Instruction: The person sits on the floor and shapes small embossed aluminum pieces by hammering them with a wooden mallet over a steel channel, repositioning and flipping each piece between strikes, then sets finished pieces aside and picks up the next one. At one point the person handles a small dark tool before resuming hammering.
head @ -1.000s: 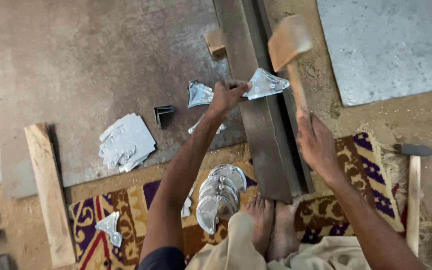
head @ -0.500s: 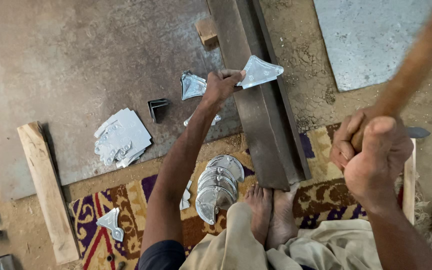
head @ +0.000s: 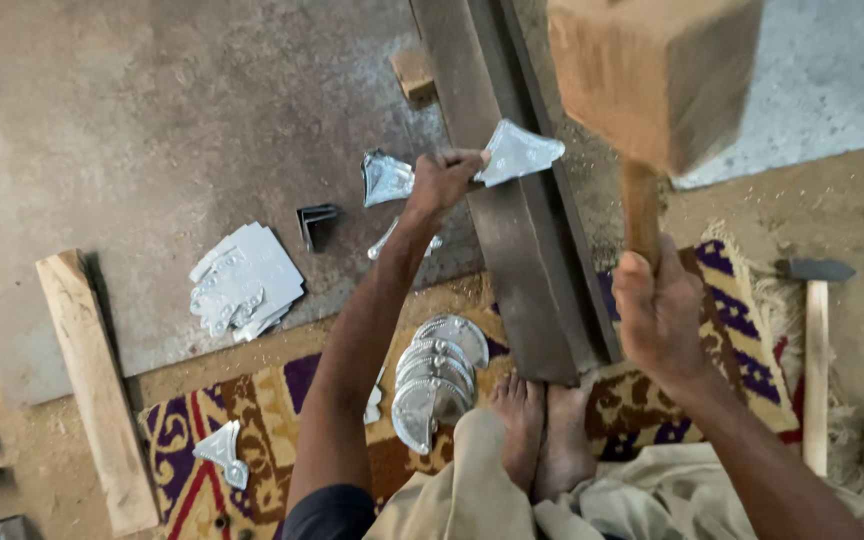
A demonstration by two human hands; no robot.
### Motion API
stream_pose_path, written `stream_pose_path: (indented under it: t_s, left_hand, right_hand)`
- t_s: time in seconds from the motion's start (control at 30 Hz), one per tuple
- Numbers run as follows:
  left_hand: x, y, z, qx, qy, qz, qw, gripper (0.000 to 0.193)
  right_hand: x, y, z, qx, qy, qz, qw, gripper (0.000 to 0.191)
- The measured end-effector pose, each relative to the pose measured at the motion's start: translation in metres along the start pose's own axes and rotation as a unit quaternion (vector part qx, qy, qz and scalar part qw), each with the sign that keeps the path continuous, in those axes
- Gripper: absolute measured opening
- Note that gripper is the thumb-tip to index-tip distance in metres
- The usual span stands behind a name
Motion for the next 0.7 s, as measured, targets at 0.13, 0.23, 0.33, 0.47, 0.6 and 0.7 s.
stream_pose_path:
  t_s: [0.13,0.23,0.33,0.47,0.6,0.7]
  left_hand:
    - [0.000,0.003,0.004,0.003,0.004,-0.032,0.999,0.023]
    - [-0.001,0.006,0.006,0.009,-0.005,-0.050,0.999,0.023]
    - [0.000,0.002,0.001,0.008,-0.010,-0.013,1.000,0.024]
    - [0.005,0.007,0.000,0.018,-0.011,-0.023,1.000,0.025]
    - [0.004,0.020,0.005,-0.051,0.025,-0.031,0.998,0.025]
    - [0.004,0.020,0.006,-0.087,0.005,0.010,0.996,0.026]
  right_hand:
    - [-0.009,0.020,-0.018,0.082,-0.176,-0.169,0.966,0.046]
    - [-0.010,0.018,-0.002,-0.057,-0.057,-0.194,0.978,0.063]
    - [-0.016,0.002,0.010,-0.131,0.061,-0.018,0.989,0.058]
    - [-0.029,-0.002,-0.011,-0.034,-0.022,-0.054,0.998,0.048]
    - [-0.032,-0.007,-0.001,-0.031,-0.050,-0.141,0.988,0.048]
    - [-0.033,-0.013,0.014,-0.133,0.041,-0.063,0.988,0.054]
Point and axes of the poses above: each hand's wrist, its own x-axis away from the middle knuckle, its own z-axis out of the back of the hand, y = z × x, the point moved 3 cm from there along -x, towards the middle knuckle, and after that the axes turned 4 degrees about y, right-handed, at the moved point
